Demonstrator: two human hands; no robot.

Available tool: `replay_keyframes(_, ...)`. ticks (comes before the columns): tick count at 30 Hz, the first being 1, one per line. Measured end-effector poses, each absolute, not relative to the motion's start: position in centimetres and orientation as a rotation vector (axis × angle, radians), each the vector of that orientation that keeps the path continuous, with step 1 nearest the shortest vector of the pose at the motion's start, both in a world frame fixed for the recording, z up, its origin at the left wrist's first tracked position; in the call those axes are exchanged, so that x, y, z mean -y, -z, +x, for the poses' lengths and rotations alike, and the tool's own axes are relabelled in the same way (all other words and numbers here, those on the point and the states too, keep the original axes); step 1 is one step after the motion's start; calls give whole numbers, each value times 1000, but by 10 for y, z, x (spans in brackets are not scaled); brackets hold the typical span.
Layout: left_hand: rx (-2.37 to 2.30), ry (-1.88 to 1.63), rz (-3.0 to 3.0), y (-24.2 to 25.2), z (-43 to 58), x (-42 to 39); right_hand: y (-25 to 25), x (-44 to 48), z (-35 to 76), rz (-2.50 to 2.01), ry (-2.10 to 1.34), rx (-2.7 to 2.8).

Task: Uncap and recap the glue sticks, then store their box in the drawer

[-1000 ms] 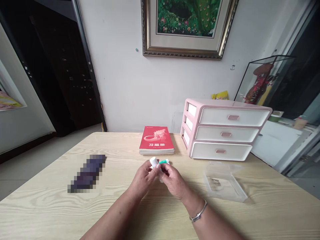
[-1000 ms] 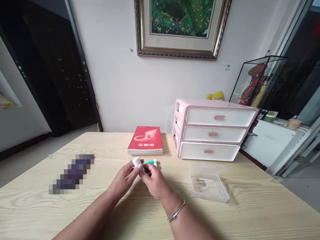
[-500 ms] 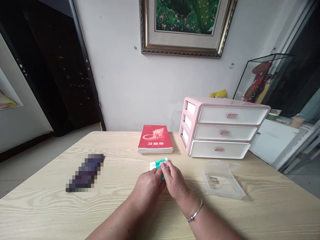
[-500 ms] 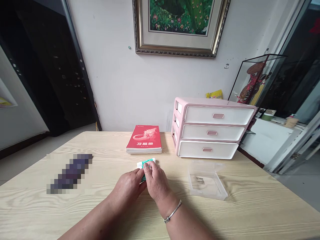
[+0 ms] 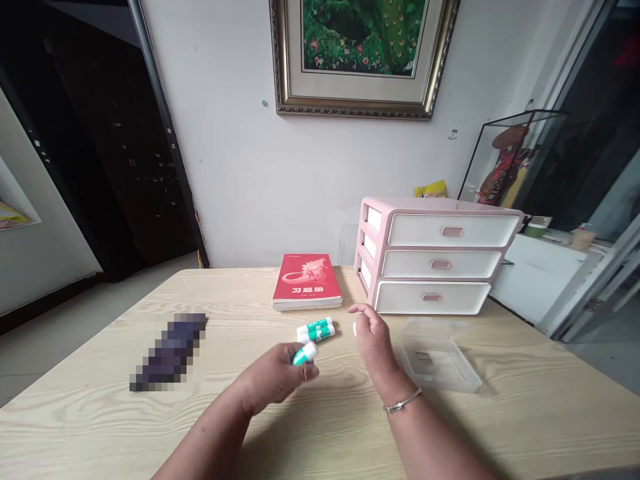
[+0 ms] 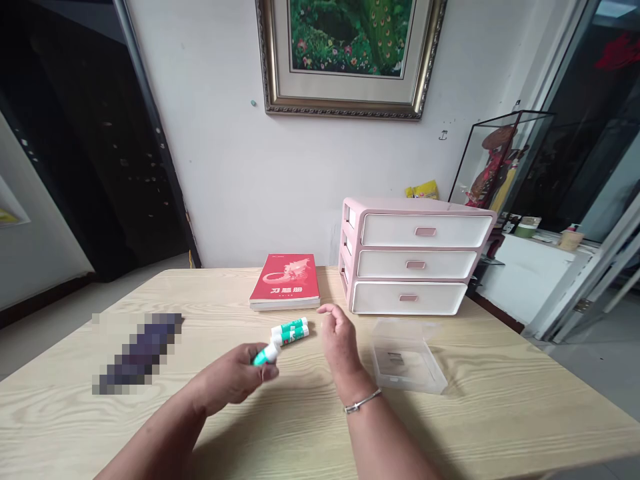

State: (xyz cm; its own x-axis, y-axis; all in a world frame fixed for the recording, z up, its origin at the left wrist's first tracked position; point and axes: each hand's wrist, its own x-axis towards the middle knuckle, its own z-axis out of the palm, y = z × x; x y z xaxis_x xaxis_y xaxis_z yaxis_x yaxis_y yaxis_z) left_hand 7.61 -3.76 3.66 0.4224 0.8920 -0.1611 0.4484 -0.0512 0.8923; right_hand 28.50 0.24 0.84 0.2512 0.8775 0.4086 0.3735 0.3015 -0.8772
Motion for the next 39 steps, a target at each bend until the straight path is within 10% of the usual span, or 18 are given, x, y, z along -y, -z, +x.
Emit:
replay_keyframes(10, -1892, -607, 2187, -14, 48, -29, -1, -16, 283, -1557, -283, 1378)
replay_keyframes(39, -1768, -571, 2611, -8, 99, -32, 11, -10, 291, -1778, -204, 1810)
